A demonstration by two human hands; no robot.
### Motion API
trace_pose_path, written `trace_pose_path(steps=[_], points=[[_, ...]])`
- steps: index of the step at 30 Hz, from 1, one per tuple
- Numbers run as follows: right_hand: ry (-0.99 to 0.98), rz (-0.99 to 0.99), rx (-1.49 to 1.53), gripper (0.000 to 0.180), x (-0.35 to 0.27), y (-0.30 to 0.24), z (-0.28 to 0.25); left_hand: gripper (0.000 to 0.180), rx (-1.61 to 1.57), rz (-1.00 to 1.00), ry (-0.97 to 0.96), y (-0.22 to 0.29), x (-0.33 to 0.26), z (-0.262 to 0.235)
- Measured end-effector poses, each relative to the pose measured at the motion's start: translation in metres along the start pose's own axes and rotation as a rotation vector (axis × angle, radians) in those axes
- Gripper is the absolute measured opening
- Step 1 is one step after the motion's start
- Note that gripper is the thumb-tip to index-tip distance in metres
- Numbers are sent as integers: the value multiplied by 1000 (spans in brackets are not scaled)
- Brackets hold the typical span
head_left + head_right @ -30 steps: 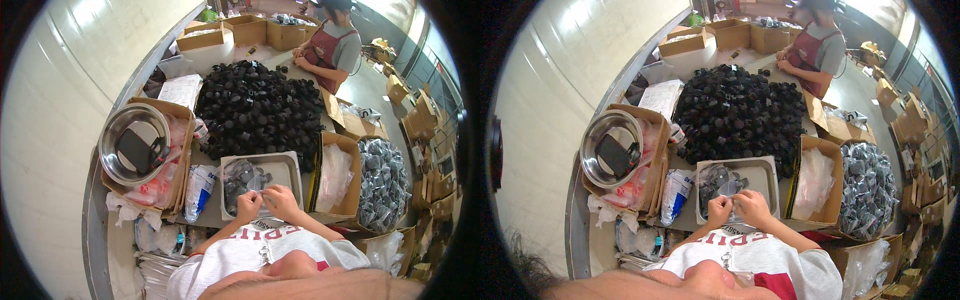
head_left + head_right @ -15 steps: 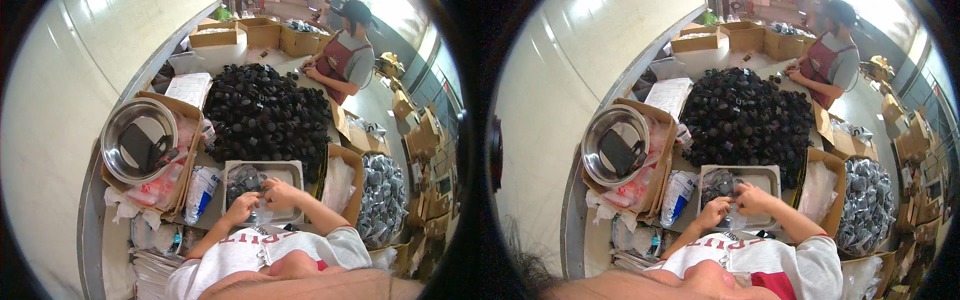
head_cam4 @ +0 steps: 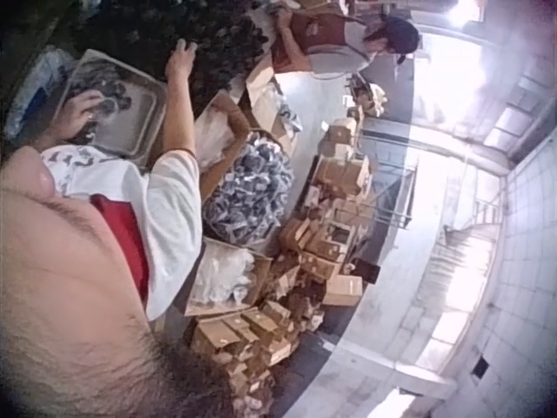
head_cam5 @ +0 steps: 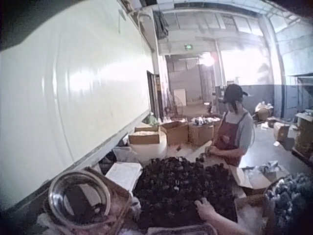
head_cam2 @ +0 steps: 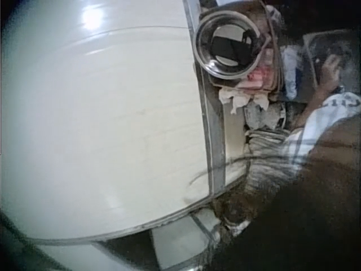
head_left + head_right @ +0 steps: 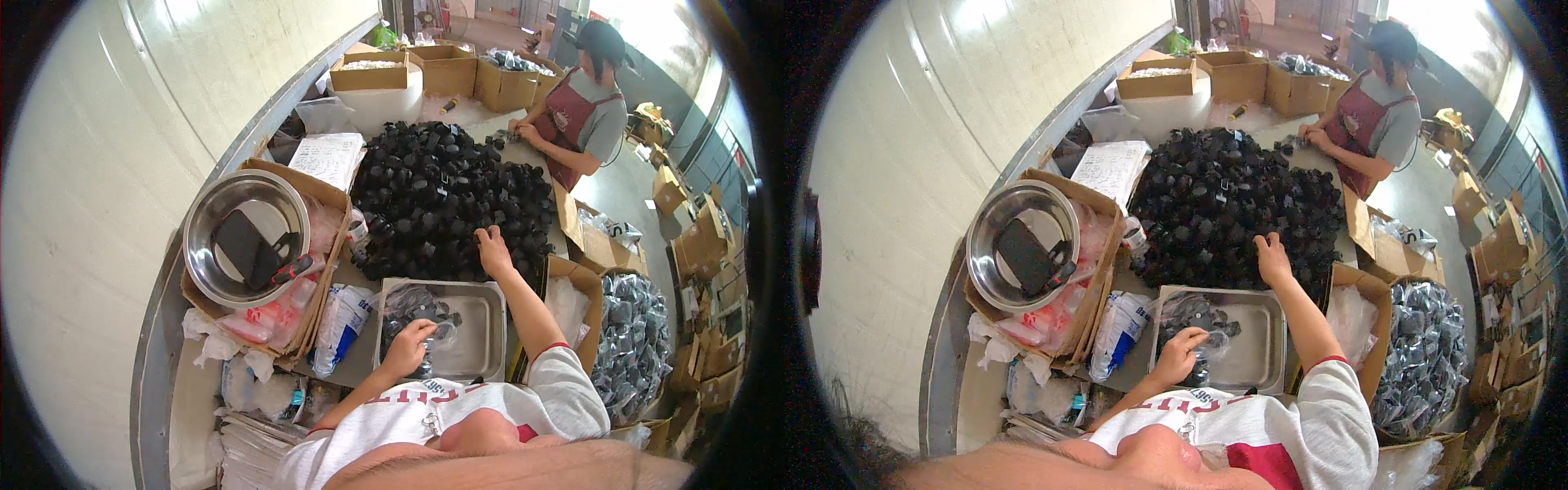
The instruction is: The recorder is shown placing black plastic components into small clear plastic bags at a workstation.
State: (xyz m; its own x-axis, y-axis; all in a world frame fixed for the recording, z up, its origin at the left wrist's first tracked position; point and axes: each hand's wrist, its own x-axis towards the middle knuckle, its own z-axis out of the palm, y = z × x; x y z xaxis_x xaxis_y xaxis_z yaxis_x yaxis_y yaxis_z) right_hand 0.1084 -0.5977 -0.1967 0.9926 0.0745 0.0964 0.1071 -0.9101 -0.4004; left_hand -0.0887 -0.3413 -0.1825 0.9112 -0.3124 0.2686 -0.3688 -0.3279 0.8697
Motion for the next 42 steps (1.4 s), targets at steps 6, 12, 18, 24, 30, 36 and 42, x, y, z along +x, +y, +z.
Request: trace_pose_path(steps=[6,12,18,24,30,36,42], points=[[232,-199,253,36,-41,18,5,45,-5,8,-1,-8,7,12],[-393,27,1585,40,-113,-41,-41,47,64,-103,-105,-8,9,17],[-563,-238,653,59,-160,-85,-77,50,-71,-151,-3,-8,10,23],[-327,-109,626,56,-178,-81,-59,54,-134,-118,-11,4,8,23],[0,-579,214,43,-184,-93,-56,57,-364,-223,20,5,3,21],[-137,-645,-123,29,-185,-98,-57,56,-279,-275,66,20,-3,20],[-610,-686,-475,23,-163,-118,-64,50,-171,-207,59,18,-11,22]])
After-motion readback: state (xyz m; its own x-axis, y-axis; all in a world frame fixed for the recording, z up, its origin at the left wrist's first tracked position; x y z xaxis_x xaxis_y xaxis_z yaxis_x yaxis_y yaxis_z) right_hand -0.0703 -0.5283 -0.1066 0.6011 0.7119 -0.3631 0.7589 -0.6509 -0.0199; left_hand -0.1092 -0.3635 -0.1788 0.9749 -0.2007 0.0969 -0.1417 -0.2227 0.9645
